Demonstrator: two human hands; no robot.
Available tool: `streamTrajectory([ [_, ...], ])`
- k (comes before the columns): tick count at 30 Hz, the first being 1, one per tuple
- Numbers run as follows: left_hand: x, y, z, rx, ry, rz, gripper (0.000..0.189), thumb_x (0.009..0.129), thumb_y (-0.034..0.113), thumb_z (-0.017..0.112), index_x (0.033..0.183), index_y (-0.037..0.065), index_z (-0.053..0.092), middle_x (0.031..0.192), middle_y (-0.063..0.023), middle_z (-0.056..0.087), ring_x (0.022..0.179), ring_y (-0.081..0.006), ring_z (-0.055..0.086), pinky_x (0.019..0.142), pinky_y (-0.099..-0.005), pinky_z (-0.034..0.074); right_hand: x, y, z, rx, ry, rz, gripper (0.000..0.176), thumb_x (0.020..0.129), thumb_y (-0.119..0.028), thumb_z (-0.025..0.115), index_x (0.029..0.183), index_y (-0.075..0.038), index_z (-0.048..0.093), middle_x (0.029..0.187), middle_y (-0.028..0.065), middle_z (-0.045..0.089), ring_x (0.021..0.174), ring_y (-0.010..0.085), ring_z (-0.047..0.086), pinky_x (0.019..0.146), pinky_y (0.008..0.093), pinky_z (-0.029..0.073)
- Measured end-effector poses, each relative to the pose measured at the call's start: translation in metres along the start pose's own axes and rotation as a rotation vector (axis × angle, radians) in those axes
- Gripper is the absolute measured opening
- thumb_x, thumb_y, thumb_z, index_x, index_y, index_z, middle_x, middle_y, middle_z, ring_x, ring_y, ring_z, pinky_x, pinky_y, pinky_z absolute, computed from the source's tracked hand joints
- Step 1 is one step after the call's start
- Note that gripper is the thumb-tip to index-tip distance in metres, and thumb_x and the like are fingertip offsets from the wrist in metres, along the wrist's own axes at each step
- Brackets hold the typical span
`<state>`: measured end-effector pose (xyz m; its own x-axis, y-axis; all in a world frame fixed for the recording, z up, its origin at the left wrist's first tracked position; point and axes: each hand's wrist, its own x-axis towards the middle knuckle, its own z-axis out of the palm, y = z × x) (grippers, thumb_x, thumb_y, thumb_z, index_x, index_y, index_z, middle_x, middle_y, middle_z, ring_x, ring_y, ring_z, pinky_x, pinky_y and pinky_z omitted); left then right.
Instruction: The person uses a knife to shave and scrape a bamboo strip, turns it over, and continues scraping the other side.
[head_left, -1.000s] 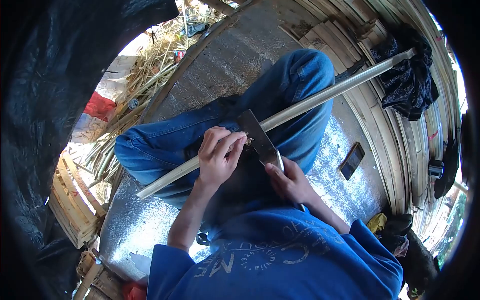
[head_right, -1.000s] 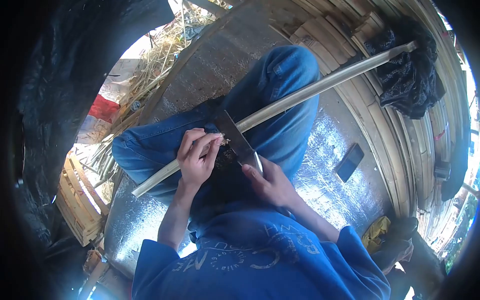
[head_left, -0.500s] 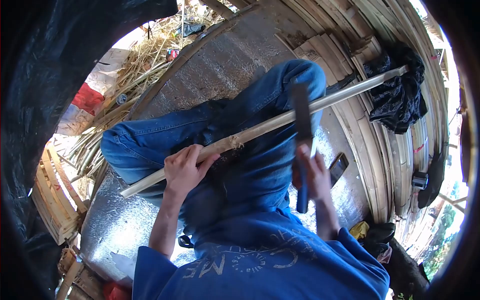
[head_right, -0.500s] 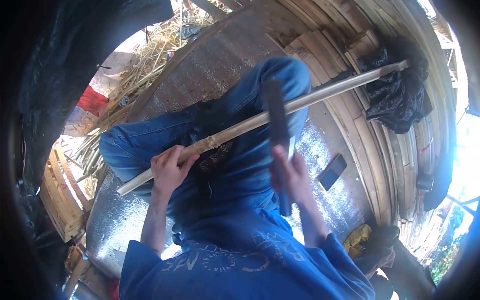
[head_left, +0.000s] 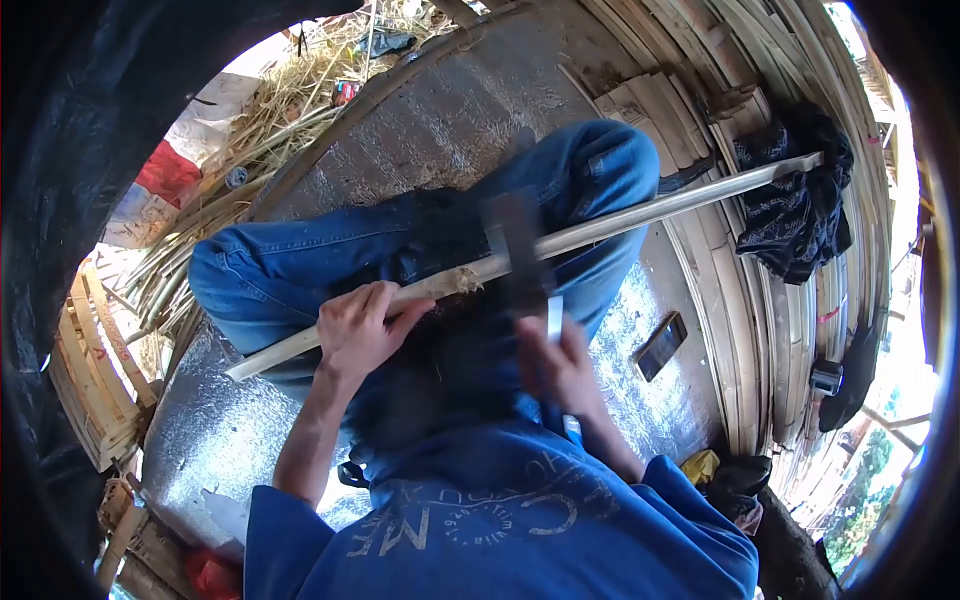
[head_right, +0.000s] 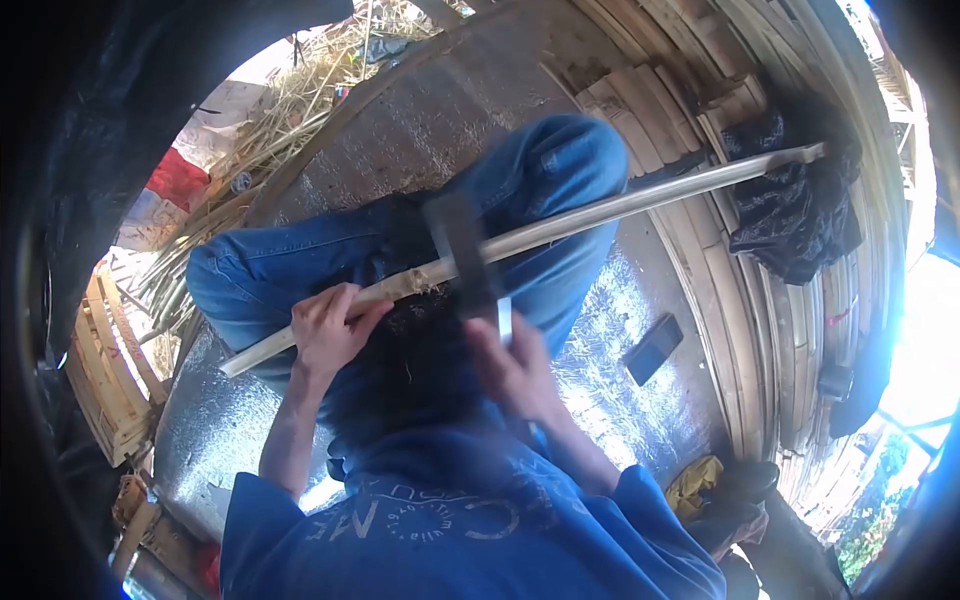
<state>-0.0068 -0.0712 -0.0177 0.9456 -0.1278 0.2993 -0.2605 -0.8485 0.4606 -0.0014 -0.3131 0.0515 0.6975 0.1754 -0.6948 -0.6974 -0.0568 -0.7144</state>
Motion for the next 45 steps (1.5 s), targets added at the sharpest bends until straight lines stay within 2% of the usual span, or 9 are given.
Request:
streamTrajectory([
  [4,-0.002,-0.001,0.005,0.014,0.039,-0.008,0.04,0.077,0.043,0.076,0.072,0.009,0.054,0.057,-0.003,0.057,0.046,-0.0199,0.059,0.042,-0.03,0.046,-0.009,-0.038,-0.037,0.135,0.2,-0.41,0.026,0.097,-0.029,0.054,0.082,-0.008,0.054,0.056,-0.0011,0.05,0.041,0.0074,0.047,0.035,0.023,0.037],
  [17,-0.005,-0.002,0.004,0.016,0.031,-0.011,0.041,0.076,0.044,0.075,0.07,0.009,0.054,0.057,-0.003,0.057,0.046,-0.0201,0.059,0.042,-0.03,0.045,0.0,-0.006,-0.037,0.418,0.249,-0.118,0.025,0.098,-0.029,0.049,0.094,-0.005,0.058,0.063,0.0049,0.057,0.047,0.0123,0.053,0.04,0.0279,0.042],
  [19,-0.003,-0.005,0.006,0.008,-0.073,-0.06,0.041,0.076,0.043,0.076,0.07,0.009,0.055,0.057,-0.0027,0.057,0.047,-0.0194,0.059,0.042,-0.029,0.045,0.018,0.023,0.004,-0.339,0.099,0.025,0.031,0.096,-0.033,0.054,0.104,-0.003,0.057,0.063,0.0008,0.053,0.063,0.0131,0.054,0.058,0.0323,0.043],
  [26,-0.003,-0.002,0.005,0.031,0.046,-0.016,0.043,0.078,0.045,0.074,0.067,0.01,0.052,0.054,-0.0024,0.055,0.045,-0.0192,0.058,0.04,-0.0297,0.044,-0.014,-0.025,-0.042,0.128,0.103,-0.287,0.023,0.097,-0.027,0.051,0.088,-0.007,0.058,0.058,0.0013,0.055,0.043,0.0115,0.048,0.039,0.0252,0.037],
  [28,-0.004,-0.003,0.007,0.02,0.024,-0.025,0.043,0.077,0.045,0.074,0.067,0.01,0.052,0.054,-0.0023,0.055,0.044,-0.0187,0.058,0.04,-0.0294,0.044,0.01,0.011,-0.045,-0.85,0.231,-0.581,0.031,0.097,-0.034,0.051,0.092,-0.004,0.059,0.059,0.0021,0.055,0.049,0.011,0.051,0.045,0.0266,0.041],
  [29,-0.003,-0.004,0.006,0.012,-0.005,-0.034,0.043,0.077,0.046,0.074,0.067,0.01,0.052,0.054,-0.0022,0.055,0.044,-0.0183,0.058,0.039,-0.0291,0.044,0.014,0.007,-0.003,-0.442,0.284,-0.095,0.037,0.095,-0.039,0.054,0.1,-0.002,0.057,0.059,0.0014,0.054,0.054,0.0102,0.052,0.05,0.0275,0.042],
  [39,-0.004,-0.004,0.007,0.031,0.042,-0.017,0.044,0.077,0.048,0.074,0.066,0.011,0.052,0.053,-0.0019,0.055,0.042,-0.0186,0.057,0.039,-0.0293,0.044,-0.001,0.001,-0.064,0.701,0.023,-0.223,0.016,0.096,-0.02,0.051,0.096,-0.005,0.057,0.057,0.0045,0.056,0.043,0.0134,0.052,0.039,0.0266,0.04],
  [41,-0.005,-0.006,0.007,0.016,-0.055,-0.081,0.045,0.077,0.048,0.074,0.066,0.011,0.052,0.053,-0.0019,0.055,0.043,-0.0188,0.058,0.039,-0.029,0.044,0.018,0.012,0.007,-0.217,0.14,-0.095,0.024,0.096,-0.028,0.054,0.097,-0.003,0.053,0.053,-0.0002,0.051,0.043,0.0102,0.049,0.04,0.0262,0.037],
  [45,-0.008,-0.003,0.002,0.021,0.028,-0.004,0.044,0.077,0.048,0.074,0.066,0.011,0.053,0.053,-0.0021,0.055,0.044,-0.019,0.058,0.04,-0.0291,0.045,0.0,0.0,-0.012,-0.099,0.114,-0.081,0.025,0.096,-0.03,0.054,0.087,-0.006,0.053,0.051,0.0021,0.048,0.037,0.0125,0.045,0.036,0.0257,0.035],
])
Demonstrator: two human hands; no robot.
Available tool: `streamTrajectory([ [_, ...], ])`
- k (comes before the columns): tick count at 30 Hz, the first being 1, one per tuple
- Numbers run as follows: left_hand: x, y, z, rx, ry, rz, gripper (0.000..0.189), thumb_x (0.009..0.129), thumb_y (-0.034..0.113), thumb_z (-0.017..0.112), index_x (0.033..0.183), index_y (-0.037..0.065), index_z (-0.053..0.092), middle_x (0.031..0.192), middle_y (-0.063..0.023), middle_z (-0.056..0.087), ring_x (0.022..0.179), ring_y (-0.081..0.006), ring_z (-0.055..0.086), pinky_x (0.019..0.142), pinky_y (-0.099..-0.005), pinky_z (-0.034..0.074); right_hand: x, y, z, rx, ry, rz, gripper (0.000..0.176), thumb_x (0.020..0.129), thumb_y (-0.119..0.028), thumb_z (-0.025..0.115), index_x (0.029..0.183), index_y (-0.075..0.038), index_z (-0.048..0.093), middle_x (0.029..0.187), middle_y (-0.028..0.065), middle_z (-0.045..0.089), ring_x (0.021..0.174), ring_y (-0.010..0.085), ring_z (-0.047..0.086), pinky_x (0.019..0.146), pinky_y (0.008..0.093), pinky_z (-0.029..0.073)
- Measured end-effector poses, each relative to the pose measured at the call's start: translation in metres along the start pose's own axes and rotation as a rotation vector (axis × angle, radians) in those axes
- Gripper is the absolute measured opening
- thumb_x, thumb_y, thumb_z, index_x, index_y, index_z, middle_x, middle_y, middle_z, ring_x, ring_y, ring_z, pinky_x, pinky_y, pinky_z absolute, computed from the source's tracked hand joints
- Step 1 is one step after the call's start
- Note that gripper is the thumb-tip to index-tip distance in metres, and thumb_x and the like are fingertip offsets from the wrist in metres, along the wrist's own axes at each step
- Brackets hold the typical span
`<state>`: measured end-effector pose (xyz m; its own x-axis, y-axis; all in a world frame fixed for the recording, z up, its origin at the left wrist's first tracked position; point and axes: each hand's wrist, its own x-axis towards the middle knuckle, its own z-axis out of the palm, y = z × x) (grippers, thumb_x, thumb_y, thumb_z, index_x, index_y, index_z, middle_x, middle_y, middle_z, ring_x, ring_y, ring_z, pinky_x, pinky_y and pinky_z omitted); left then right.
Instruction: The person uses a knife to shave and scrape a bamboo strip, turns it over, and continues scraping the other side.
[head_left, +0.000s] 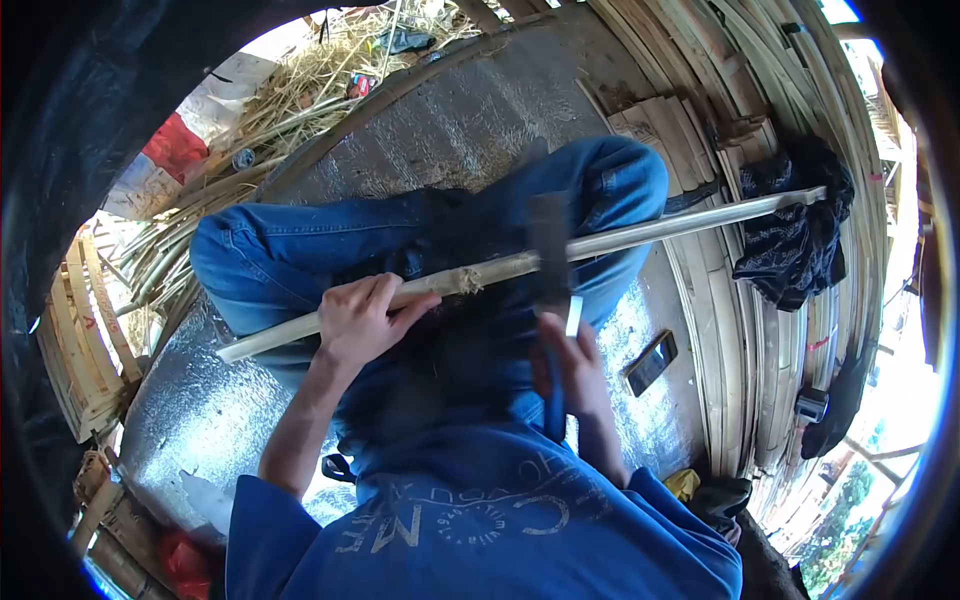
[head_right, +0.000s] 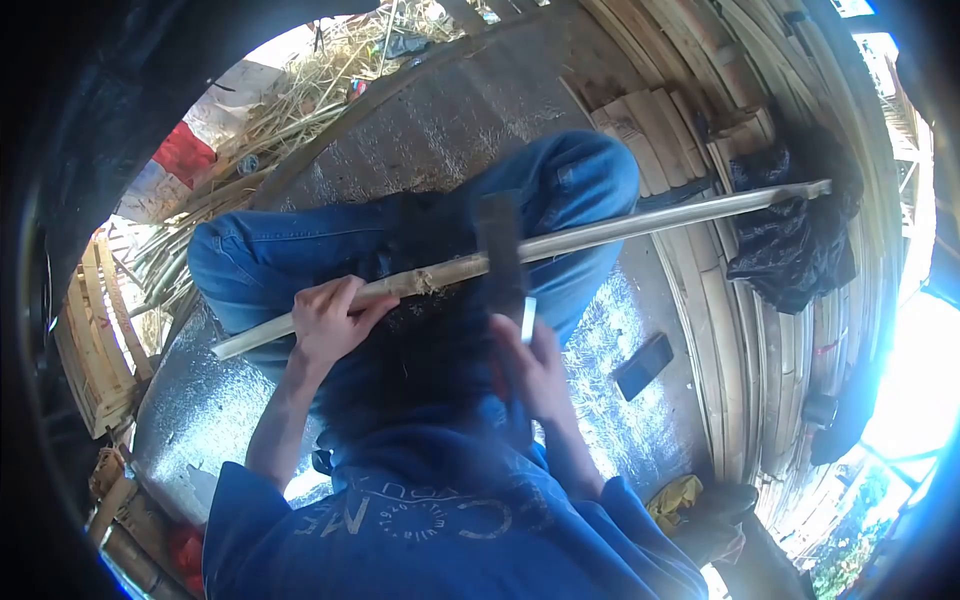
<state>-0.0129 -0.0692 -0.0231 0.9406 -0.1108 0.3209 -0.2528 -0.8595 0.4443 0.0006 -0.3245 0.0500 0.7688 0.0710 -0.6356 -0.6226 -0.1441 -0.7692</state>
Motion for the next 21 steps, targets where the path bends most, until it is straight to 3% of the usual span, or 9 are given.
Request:
streamTrajectory([
  [1,0.004,-0.002,0.001,0.007,0.005,-0.005,0.044,0.077,0.048,0.074,0.066,0.011,0.053,0.053,-0.0022,0.055,0.044,-0.0191,0.058,0.04,-0.0293,0.045,-0.003,-0.008,-0.012,-0.01,0.06,-0.09,0.027,0.095,-0.032,0.055,0.089,-0.006,0.053,0.05,0.0021,0.049,0.039,0.0116,0.047,0.035,0.0254,0.033],
  [2,0.003,0.0,0.002,0.005,-0.002,-0.021,0.044,0.077,0.048,0.074,0.066,0.011,0.053,0.053,-0.0024,0.056,0.045,-0.0192,0.058,0.04,-0.0294,0.045,-0.009,-0.018,-0.023,0.302,0.177,-0.062,0.025,0.096,-0.029,0.052,0.089,-0.006,0.054,0.051,0.0043,0.05,0.038,0.0132,0.048,0.033,0.0257,0.034],
  [4,0.002,0.004,0.001,-0.004,-0.011,-0.034,0.044,0.077,0.048,0.074,0.067,0.01,0.054,0.053,-0.0025,0.056,0.045,-0.0191,0.058,0.04,-0.0297,0.045,-0.01,-0.013,-0.042,0.355,0.111,-0.12,0.024,0.097,-0.028,0.049,0.091,-0.005,0.055,0.053,0.0058,0.052,0.038,0.0137,0.049,0.033,0.0256,0.035],
  [8,0.002,-0.005,0.006,0.031,-0.028,-0.012,0.044,0.077,0.048,0.073,0.067,0.01,0.054,0.053,-0.0025,0.055,0.043,-0.0187,0.057,0.039,-0.0294,0.044,0.003,0.008,0.013,0.05,-0.054,0.005,0.025,0.098,-0.029,0.05,0.091,-0.005,0.053,0.052,0.0012,0.05,0.038,0.0101,0.046,0.037,0.0242,0.035],
  [11,0.003,-0.001,0.0,-0.005,-0.001,-0.011,0.044,0.078,0.048,0.073,0.067,0.01,0.053,0.052,-0.0024,0.055,0.042,-0.0183,0.056,0.039,-0.029,0.043,0.009,0.001,0.001,-0.053,-0.152,0.05,0.027,0.097,-0.03,0.051,0.085,-0.006,0.049,0.054,0.0032,0.051,0.037,0.0123,0.046,0.038,0.0259,0.037],
  [13,0.005,-0.003,0.002,0.003,0.004,-0.005,0.045,0.078,0.048,0.073,0.067,0.01,0.053,0.052,-0.0024,0.055,0.042,-0.0183,0.056,0.039,-0.0288,0.043,-0.004,-0.012,-0.013,0.036,0.121,0.023,0.028,0.096,-0.031,0.053,0.086,-0.005,0.054,0.047,0.0005,0.046,0.038,0.01,0.047,0.034,0.0245,0.035],
  [17,0.002,0.002,0.002,-0.02,-0.012,-0.068,0.045,0.075,0.046,0.075,0.065,0.01,0.051,0.054,-0.003,0.055,0.045,-0.022,0.057,0.041,-0.0315,0.044,-0.014,-0.042,-0.047,0.353,0.169,-0.317,0.024,0.096,-0.025,0.049,0.083,-0.007,0.056,0.05,0.0017,0.049,0.033,0.0107,0.044,0.029,0.0228,0.032],
  [19,0.002,0.002,0.002,-0.014,-0.039,-0.071,0.045,0.075,0.046,0.076,0.065,0.01,0.05,0.054,-0.0029,0.054,0.045,-0.0217,0.057,0.041,-0.0314,0.044,0.015,0.029,-0.045,-1.114,0.286,-0.871,0.026,0.096,-0.024,0.048,0.11,-0.004,0.058,0.063,0.0079,0.054,0.064,0.0199,0.059,0.059,0.0399,0.048],
  [21,0.005,0.0,0.002,-0.012,-0.065,-0.064,0.045,0.075,0.046,0.076,0.065,0.01,0.05,0.053,-0.0028,0.054,0.045,-0.0215,0.057,0.04,-0.0313,0.044,0.012,0.02,0.023,-0.344,-0.182,0.093,0.032,0.093,-0.028,0.058,0.114,-0.004,0.055,0.064,0.0063,0.051,0.063,0.0167,0.051,0.063,0.0366,0.043],
])
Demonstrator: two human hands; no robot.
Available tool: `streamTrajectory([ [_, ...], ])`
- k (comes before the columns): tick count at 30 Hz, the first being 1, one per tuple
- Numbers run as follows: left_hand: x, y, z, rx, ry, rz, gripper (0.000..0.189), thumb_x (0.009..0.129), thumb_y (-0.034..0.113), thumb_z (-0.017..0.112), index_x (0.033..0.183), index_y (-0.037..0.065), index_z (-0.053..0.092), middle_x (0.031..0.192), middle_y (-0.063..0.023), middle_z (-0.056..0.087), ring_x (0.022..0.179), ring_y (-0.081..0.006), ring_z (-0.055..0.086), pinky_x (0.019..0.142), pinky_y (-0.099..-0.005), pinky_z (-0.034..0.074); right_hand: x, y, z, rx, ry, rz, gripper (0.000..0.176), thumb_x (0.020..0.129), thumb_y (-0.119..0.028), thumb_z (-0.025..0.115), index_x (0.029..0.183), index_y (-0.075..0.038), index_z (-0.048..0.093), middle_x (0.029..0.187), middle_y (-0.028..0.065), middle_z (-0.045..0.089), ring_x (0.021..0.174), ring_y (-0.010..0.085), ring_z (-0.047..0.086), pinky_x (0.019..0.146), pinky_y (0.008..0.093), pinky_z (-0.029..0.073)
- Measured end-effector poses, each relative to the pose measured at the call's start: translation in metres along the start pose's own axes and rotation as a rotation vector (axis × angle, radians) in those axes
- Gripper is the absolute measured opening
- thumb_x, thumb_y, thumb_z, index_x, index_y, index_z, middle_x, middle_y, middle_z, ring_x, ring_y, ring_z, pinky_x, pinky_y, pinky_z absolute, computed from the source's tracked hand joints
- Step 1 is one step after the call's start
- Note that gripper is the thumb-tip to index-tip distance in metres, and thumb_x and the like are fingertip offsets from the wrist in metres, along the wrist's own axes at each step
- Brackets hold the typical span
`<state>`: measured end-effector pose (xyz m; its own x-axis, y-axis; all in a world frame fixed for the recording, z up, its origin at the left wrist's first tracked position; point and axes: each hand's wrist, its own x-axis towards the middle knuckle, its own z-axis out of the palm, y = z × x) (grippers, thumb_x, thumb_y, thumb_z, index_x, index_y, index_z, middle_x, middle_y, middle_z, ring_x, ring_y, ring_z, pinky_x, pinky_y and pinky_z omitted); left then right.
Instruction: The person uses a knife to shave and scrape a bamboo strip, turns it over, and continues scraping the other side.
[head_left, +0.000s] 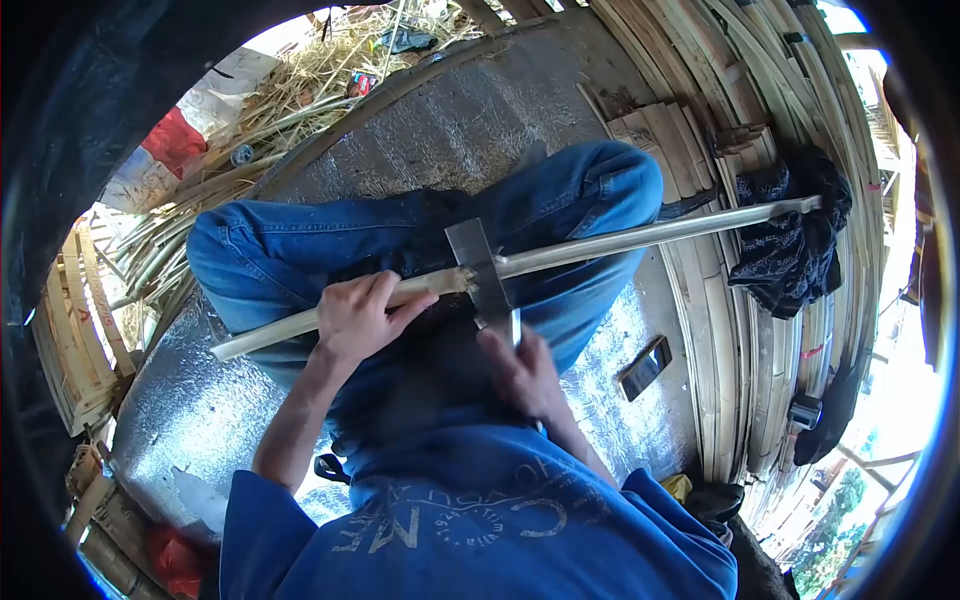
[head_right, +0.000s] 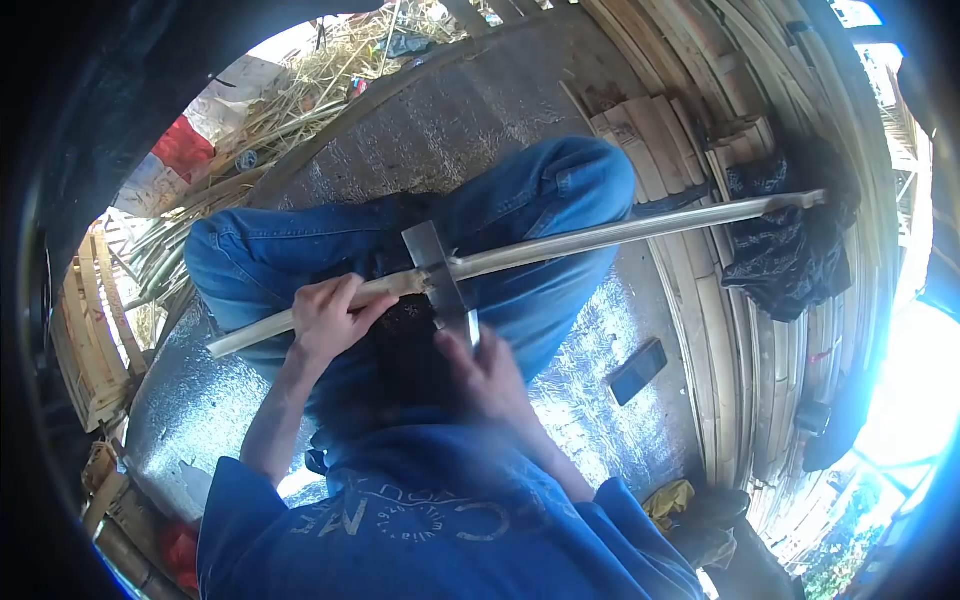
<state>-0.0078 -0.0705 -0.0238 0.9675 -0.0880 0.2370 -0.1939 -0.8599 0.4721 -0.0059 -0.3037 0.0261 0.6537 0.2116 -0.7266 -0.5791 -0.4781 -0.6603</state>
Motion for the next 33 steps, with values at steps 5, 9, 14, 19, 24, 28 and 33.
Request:
streamTrajectory([
  [5,0.002,-0.001,-0.001,0.009,0.089,0.076,0.046,0.078,0.05,0.072,0.066,0.01,0.053,0.051,-0.002,0.054,0.042,-0.0168,0.058,0.038,-0.0274,0.043,-0.02,-0.021,-0.017,0.222,-0.042,-0.015,0.028,0.097,-0.032,0.053,0.087,-0.006,0.053,0.053,0.0012,0.05,0.041,0.0096,0.046,0.039,0.0241,0.034],
  [9,-0.003,0.002,0.001,0.005,0.06,0.0,0.046,0.074,0.047,0.076,0.064,0.01,0.051,0.053,-0.0024,0.054,0.043,-0.0206,0.056,0.04,-0.0312,0.043,-0.038,-0.03,-0.058,0.539,0.241,-0.235,0.027,0.095,-0.03,0.056,0.083,-0.006,0.057,0.047,0.0017,0.049,0.037,0.0103,0.047,0.034,0.024,0.034],
  [14,-0.004,-0.004,0.003,0.018,0.06,0.021,0.046,0.074,0.048,0.076,0.064,0.01,0.052,0.053,-0.0013,0.052,0.042,-0.0194,0.054,0.04,-0.0303,0.042,0.002,-0.01,-0.004,0.214,0.148,-0.078,0.019,0.096,-0.025,0.054,0.096,-0.006,0.053,0.052,0.0017,0.048,0.037,0.014,0.045,0.036,0.0268,0.034],
  [19,0.004,-0.002,-0.003,0.019,0.09,0.028,0.046,0.076,0.048,0.075,0.064,0.011,0.051,0.051,-0.0012,0.052,0.041,-0.0179,0.054,0.039,-0.0289,0.042,-0.036,-0.037,-0.043,0.532,0.461,-0.004,0.022,0.093,-0.026,0.056,0.086,-0.006,0.058,0.052,0.0032,0.051,0.039,0.0111,0.048,0.035,0.0236,0.035],
  [24,-0.002,0.0,0.001,0.038,0.107,0.049,0.045,0.077,0.048,0.074,0.064,0.011,0.051,0.05,-0.0011,0.052,0.04,-0.0164,0.054,0.038,-0.0276,0.042,-0.015,-0.007,-0.045,0.67,0.186,-0.166,0.019,0.094,-0.023,0.053,0.09,-0.004,0.058,0.053,0.0026,0.049,0.041,0.0117,0.048,0.039,0.0261,0.04],
  [28,-0.009,0.0,-0.002,-0.004,0.048,0.061,0.046,0.077,0.05,0.073,0.065,0.011,0.052,0.051,-0.0012,0.052,0.042,-0.0164,0.056,0.039,-0.0272,0.043,-0.003,-0.006,-0.029,0.393,0.025,-0.029,0.028,0.095,-0.032,0.055,0.087,-0.005,0.054,0.053,0.0031,0.05,0.04,0.012,0.047,0.038,0.0264,0.037],
  [33,-0.004,0.002,0.002,0.04,0.082,0.057,0.047,0.078,0.05,0.073,0.064,0.01,0.052,0.05,-0.0011,0.052,0.041,-0.016,0.056,0.039,-0.027,0.043,-0.036,-0.029,-0.067,0.624,0.291,-0.299,0.028,0.097,-0.032,0.051,0.088,-0.007,0.058,0.055,0.0022,0.052,0.042,0.0091,0.049,0.036,0.0244,0.037],
])
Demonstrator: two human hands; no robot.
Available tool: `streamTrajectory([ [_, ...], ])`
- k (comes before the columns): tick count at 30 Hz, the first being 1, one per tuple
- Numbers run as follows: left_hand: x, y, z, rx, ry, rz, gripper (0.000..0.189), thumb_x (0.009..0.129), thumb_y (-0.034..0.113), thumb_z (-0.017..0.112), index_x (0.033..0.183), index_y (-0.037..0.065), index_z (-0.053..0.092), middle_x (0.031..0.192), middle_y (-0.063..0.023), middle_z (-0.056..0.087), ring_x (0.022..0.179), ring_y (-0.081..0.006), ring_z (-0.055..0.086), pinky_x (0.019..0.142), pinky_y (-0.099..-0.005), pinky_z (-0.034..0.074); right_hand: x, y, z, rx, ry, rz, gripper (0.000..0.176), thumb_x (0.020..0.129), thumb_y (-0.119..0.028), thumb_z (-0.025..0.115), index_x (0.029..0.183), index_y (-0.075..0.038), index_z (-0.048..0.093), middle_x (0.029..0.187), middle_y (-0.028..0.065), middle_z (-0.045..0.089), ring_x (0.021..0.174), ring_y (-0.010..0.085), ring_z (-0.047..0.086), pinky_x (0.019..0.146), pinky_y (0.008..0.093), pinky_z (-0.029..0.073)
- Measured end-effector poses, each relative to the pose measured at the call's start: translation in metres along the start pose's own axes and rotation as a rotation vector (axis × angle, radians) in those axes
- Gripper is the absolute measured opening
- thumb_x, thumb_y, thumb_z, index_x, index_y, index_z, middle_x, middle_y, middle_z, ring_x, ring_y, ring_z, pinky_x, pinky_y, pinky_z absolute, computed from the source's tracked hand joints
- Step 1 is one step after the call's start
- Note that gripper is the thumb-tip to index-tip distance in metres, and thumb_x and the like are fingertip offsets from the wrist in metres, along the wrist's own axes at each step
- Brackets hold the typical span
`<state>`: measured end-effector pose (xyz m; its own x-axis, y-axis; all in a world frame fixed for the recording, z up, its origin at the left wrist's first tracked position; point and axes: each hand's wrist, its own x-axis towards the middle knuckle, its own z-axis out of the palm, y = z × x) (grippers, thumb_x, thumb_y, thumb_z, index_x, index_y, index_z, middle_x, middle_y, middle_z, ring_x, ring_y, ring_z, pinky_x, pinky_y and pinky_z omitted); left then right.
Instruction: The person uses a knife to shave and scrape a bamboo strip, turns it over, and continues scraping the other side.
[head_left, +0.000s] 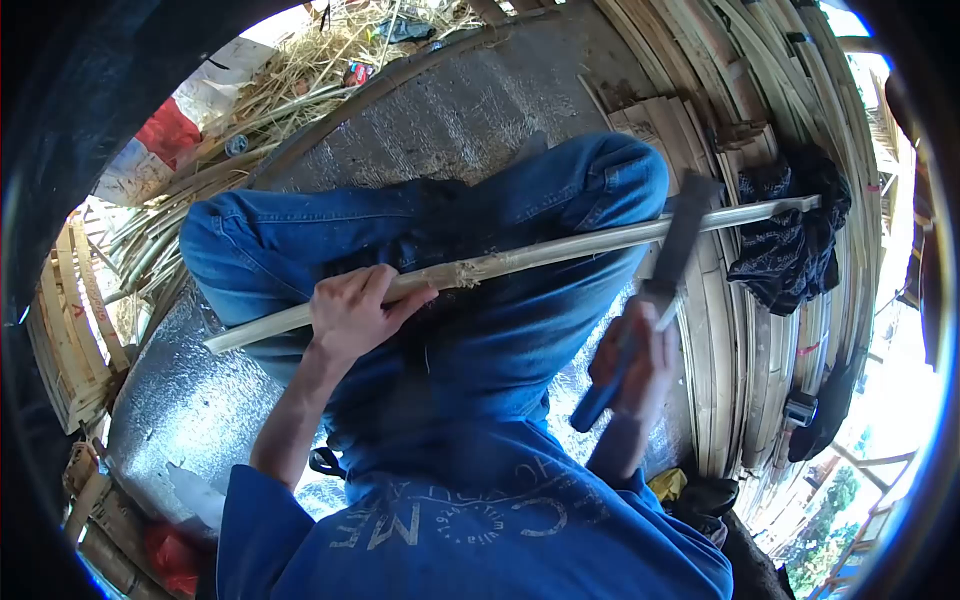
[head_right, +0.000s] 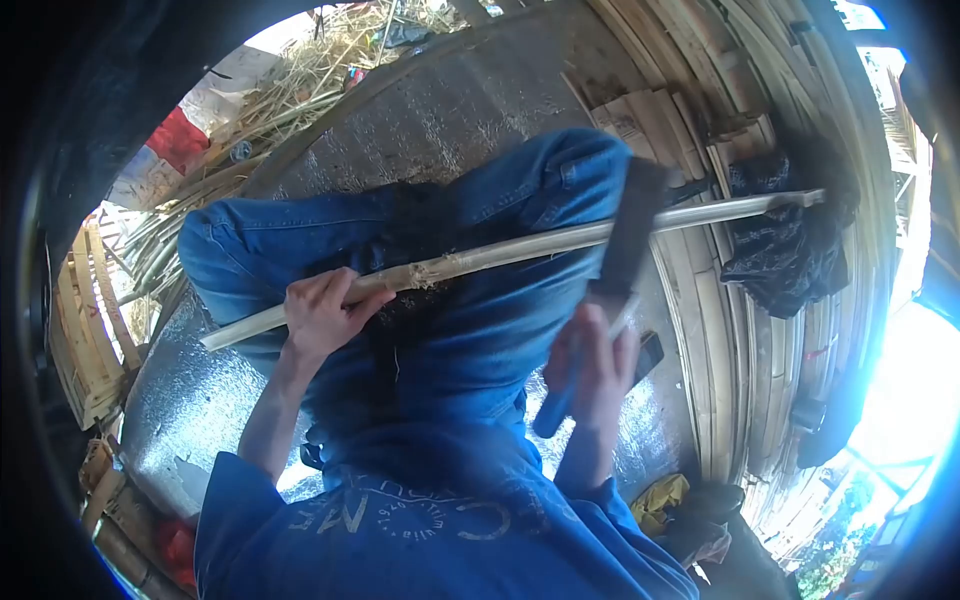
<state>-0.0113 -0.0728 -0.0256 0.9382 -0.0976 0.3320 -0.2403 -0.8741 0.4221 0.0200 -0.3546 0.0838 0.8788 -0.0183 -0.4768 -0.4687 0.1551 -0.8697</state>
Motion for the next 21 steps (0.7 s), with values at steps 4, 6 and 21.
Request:
streamTrajectory([
  [4,0.0,-0.007,0.001,-0.01,-0.004,0.001,0.047,0.077,0.05,0.073,0.064,0.01,0.052,0.051,-0.001,0.053,0.041,-0.0157,0.056,0.038,-0.0266,0.043,0.009,0.073,0.039,-0.588,-0.251,0.171,0.03,0.098,-0.035,0.05,0.088,-0.007,0.058,0.055,-0.002,0.049,0.042,0.0071,0.046,0.037,0.0225,0.036],
  [6,-0.001,-0.003,-0.002,-0.011,-0.023,-0.034,0.047,0.075,0.049,0.075,0.065,0.01,0.051,0.052,-0.0017,0.053,0.043,-0.0177,0.056,0.04,-0.0285,0.043,-0.003,0.05,0.043,-0.339,-0.251,0.345,0.028,0.098,-0.032,0.05,0.086,-0.008,0.058,0.054,-0.0021,0.049,0.041,0.0072,0.045,0.037,0.0228,0.035],
  [21,0.002,0.0,-0.002,0.005,-0.008,-0.034,0.045,0.076,0.049,0.074,0.064,0.011,0.052,0.052,-0.0015,0.056,0.042,-0.0172,0.057,0.039,-0.0284,0.044,0.0,0.017,0.023,-0.116,-0.003,0.109,0.027,0.096,-0.029,0.055,0.083,-0.006,0.057,0.05,-0.001,0.047,0.039,0.0071,0.045,0.035,0.0231,0.033],
])
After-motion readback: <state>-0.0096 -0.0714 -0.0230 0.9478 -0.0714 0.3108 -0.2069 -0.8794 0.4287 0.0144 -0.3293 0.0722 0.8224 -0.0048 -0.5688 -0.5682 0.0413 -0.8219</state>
